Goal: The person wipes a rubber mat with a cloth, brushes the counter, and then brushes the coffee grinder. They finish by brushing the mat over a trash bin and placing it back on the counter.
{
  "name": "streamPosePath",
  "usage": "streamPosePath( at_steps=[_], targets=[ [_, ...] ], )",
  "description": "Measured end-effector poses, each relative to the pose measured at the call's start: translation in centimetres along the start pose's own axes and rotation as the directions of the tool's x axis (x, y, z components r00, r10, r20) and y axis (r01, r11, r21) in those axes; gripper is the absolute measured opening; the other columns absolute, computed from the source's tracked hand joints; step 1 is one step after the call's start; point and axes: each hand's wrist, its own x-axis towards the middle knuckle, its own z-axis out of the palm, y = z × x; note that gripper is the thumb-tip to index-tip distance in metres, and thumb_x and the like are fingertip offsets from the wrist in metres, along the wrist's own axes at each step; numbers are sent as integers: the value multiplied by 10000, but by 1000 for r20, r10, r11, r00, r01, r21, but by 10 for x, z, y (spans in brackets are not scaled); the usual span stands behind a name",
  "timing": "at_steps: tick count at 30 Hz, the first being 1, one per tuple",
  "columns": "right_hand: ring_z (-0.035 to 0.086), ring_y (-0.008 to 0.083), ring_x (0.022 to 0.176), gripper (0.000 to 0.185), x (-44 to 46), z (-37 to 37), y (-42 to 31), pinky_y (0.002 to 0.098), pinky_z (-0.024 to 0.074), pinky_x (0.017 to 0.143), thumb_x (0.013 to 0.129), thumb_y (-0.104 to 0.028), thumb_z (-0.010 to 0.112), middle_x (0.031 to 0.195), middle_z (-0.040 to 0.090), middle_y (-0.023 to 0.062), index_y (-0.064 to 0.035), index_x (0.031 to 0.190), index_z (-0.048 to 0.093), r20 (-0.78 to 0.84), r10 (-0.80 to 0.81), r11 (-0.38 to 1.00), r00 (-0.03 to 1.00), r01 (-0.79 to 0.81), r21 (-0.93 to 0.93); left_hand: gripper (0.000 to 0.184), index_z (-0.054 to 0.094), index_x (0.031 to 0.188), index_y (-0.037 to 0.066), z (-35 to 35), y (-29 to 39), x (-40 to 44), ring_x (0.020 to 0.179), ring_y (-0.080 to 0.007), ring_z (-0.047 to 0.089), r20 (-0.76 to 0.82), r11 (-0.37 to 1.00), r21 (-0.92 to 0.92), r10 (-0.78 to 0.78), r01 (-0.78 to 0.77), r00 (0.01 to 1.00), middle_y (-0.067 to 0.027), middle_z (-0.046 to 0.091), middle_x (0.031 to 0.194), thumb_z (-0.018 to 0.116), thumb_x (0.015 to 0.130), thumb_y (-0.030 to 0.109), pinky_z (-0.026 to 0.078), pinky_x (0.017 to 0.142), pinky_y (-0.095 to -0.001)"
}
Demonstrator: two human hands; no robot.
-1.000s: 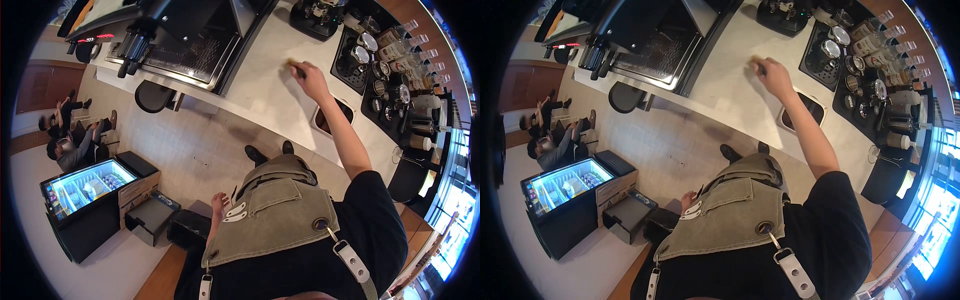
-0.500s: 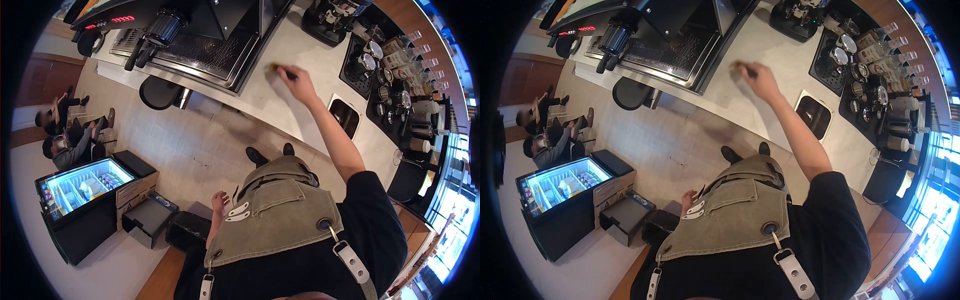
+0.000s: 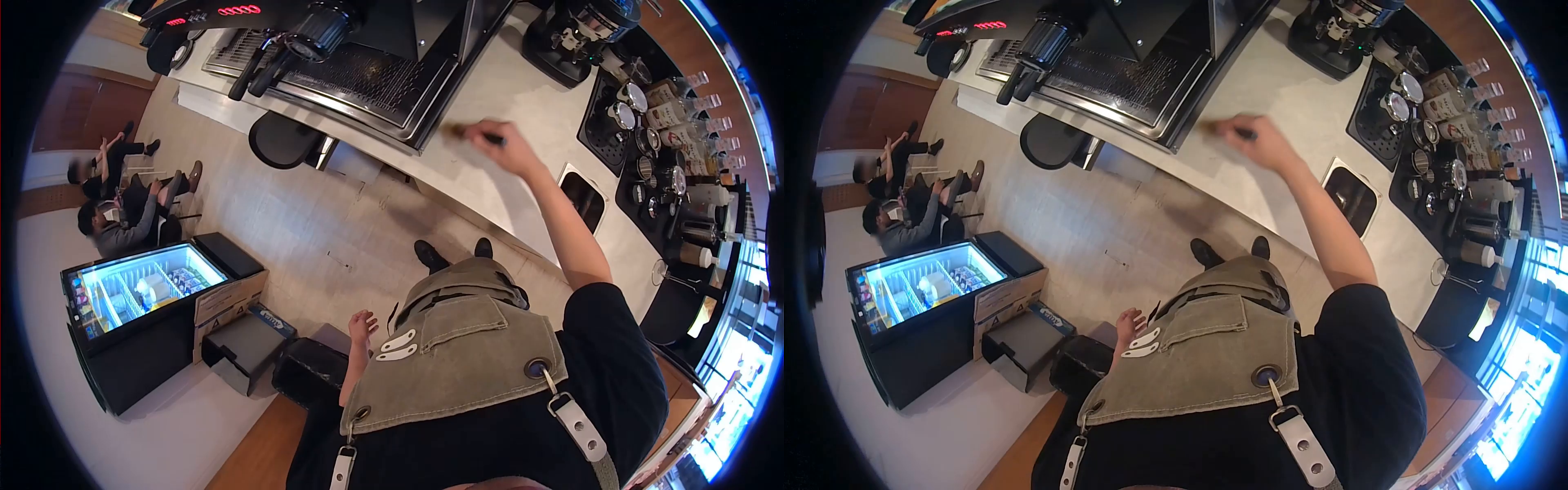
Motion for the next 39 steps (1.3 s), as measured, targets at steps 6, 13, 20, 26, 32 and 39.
streamPosePath(
  at_steps=[6, 13, 20, 26, 32, 39],
  targets=[
    [660, 361, 981, 107, -22, 65, 19, 469, 540, 813, 845, -101, 633, 1017, 677, 156, -106, 952, 632, 7, -68, 903, 998, 65, -424, 291, 568, 1243, 77, 13, -4, -1, 918, -217, 675, 39, 999, 45, -19, 18, 999, -94, 686, 1131, 621, 1013, 248, 569, 770, -395],
    [702, 346, 774, 282, -37, 121, -69, 418, 601, 686, 998, -292, 627, 1013, 698, 132, -136, 1220, 704, 194, -154, 904, 969, 217, -367, 286, 586, 1212, 80, 33, 35, -7, 913, -204, 689, 41, 997, -23, 69, -68, 997, -71, 682, 1114, 662, 959, 189, 571, 754, -361],
    [702, 403, 822, 426, 16, 182, -52, 481, 580, 684, 989, -227, 635, 987, 679, 211, -48, 1365, 548, 172, -44, 889, 984, 117, -443, 274, 585, 1206, 78, 19, 33, -1, 890, -193, 681, 63, 998, -3, 66, -66, 996, -65, 678, 1097, 655, 974, 203, 566, 750, -355],
    [702, 419, 829, 409, 49, 198, -71, 477, 577, 719, 944, -166, 649, 1011, 682, 206, -8, 1310, 557, -37, 77, 884, 996, -85, -459, 318, 561, 1260, 57, 16, 29, 2, 950, -227, 673, 102, 997, 64, 24, -31, 994, -103, 670, 1178, 631, 985, 202, 565, 808, -383],
    [709, 404, 868, 311, 38, 192, -84, 478, 582, 786, 914, -150, 598, 952, 710, 202, -12, 1192, 609, 46, -5, 952, 999, 19, -306, 304, 587, 1237, 53, 12, 40, 14, 935, -210, 684, 136, 990, 105, 77, -91, 988, -95, 680, 1153, 631, 1000, 240, 573, 783, -361],
    [657, 251, 654, 305, -72, 70, -81, 325, 553, 657, 978, -263, 656, 844, 740, 135, -42, 1166, 751, -16, 301, 945, 953, -296, 138, 291, 581, 1240, 60, 19, 41, 50, 929, -226, 688, 186, 972, 227, 18, -61, 982, -92, 683, 1155, 611, 1008, 233, 581, 763, -377]
  ],
)
